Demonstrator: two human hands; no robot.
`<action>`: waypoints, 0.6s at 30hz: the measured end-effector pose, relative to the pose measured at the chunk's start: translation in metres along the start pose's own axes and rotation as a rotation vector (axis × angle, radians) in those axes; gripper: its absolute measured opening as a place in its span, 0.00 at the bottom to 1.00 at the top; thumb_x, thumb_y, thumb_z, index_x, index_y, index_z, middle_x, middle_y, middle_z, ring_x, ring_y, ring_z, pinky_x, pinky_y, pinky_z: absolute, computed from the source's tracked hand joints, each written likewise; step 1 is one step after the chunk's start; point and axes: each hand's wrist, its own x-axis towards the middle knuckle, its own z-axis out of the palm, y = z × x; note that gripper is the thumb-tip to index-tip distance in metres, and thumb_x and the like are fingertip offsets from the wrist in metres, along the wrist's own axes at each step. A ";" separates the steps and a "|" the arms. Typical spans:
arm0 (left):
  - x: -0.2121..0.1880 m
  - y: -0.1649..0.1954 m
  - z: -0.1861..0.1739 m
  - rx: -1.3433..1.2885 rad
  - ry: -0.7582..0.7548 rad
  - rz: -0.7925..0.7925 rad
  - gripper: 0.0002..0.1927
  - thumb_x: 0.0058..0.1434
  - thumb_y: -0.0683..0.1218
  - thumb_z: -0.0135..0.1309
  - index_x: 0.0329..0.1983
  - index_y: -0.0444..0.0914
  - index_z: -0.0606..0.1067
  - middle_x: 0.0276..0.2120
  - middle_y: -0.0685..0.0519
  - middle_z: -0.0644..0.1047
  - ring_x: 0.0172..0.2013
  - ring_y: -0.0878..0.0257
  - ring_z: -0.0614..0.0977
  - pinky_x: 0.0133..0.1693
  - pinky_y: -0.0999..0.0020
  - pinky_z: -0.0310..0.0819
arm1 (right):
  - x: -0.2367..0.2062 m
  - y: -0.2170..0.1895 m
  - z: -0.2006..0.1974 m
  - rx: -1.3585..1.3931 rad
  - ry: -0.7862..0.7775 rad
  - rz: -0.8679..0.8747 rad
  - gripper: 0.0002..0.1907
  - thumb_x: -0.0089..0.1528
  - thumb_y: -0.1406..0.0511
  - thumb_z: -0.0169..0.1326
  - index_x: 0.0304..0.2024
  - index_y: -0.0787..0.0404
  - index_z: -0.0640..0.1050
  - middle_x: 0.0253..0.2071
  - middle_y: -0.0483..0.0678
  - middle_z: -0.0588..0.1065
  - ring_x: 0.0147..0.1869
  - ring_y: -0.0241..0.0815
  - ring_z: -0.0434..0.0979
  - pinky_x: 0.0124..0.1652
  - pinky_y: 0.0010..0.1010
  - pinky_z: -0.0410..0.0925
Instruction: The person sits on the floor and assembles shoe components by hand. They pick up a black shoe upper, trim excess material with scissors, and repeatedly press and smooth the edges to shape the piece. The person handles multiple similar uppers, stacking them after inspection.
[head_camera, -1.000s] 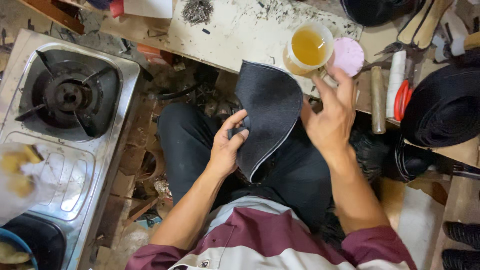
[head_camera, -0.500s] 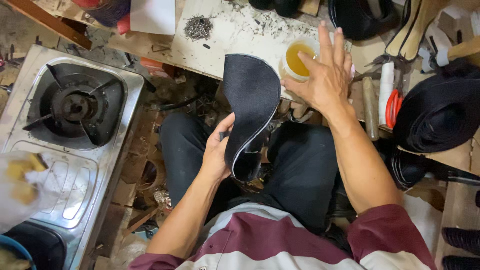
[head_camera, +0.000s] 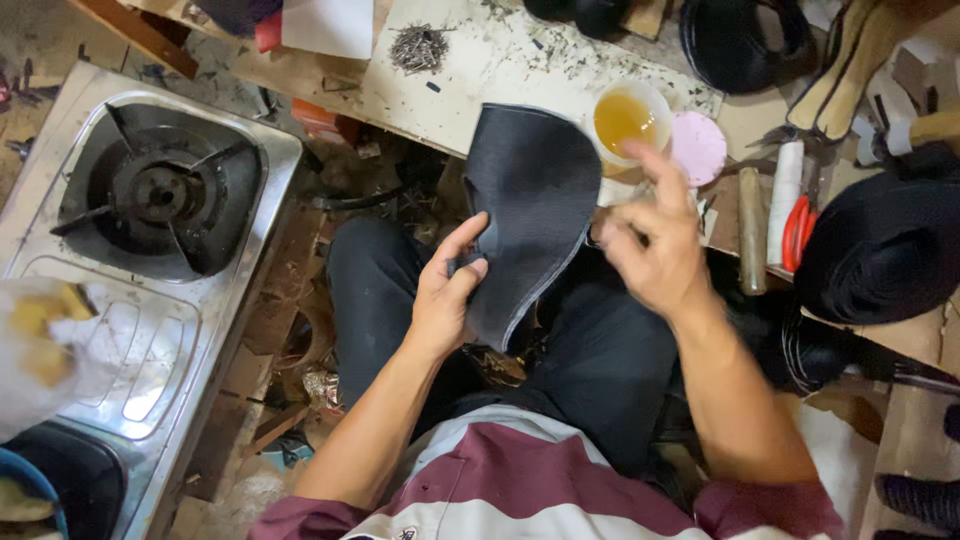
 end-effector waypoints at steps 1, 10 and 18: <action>0.000 0.001 0.000 0.087 0.017 0.024 0.29 0.64 0.34 0.45 0.71 0.33 0.66 0.59 0.48 0.74 0.57 0.63 0.75 0.60 0.70 0.68 | -0.009 -0.012 0.008 0.029 -0.040 -0.041 0.05 0.59 0.68 0.57 0.33 0.66 0.77 0.73 0.63 0.63 0.78 0.59 0.63 0.74 0.46 0.59; 0.000 0.007 0.012 0.487 -0.013 0.267 0.26 0.67 0.36 0.47 0.69 0.34 0.68 0.66 0.46 0.72 0.67 0.59 0.71 0.68 0.67 0.60 | -0.044 -0.041 0.057 -0.211 -0.117 -0.257 0.28 0.63 0.61 0.58 0.65 0.63 0.72 0.54 0.61 0.72 0.56 0.64 0.74 0.60 0.54 0.64; -0.004 0.011 0.012 0.393 -0.023 0.225 0.26 0.68 0.36 0.46 0.70 0.34 0.67 0.65 0.46 0.73 0.66 0.61 0.72 0.67 0.68 0.62 | -0.043 -0.047 0.058 -0.398 -0.074 -0.247 0.27 0.66 0.63 0.55 0.67 0.61 0.71 0.58 0.62 0.71 0.62 0.65 0.71 0.63 0.58 0.61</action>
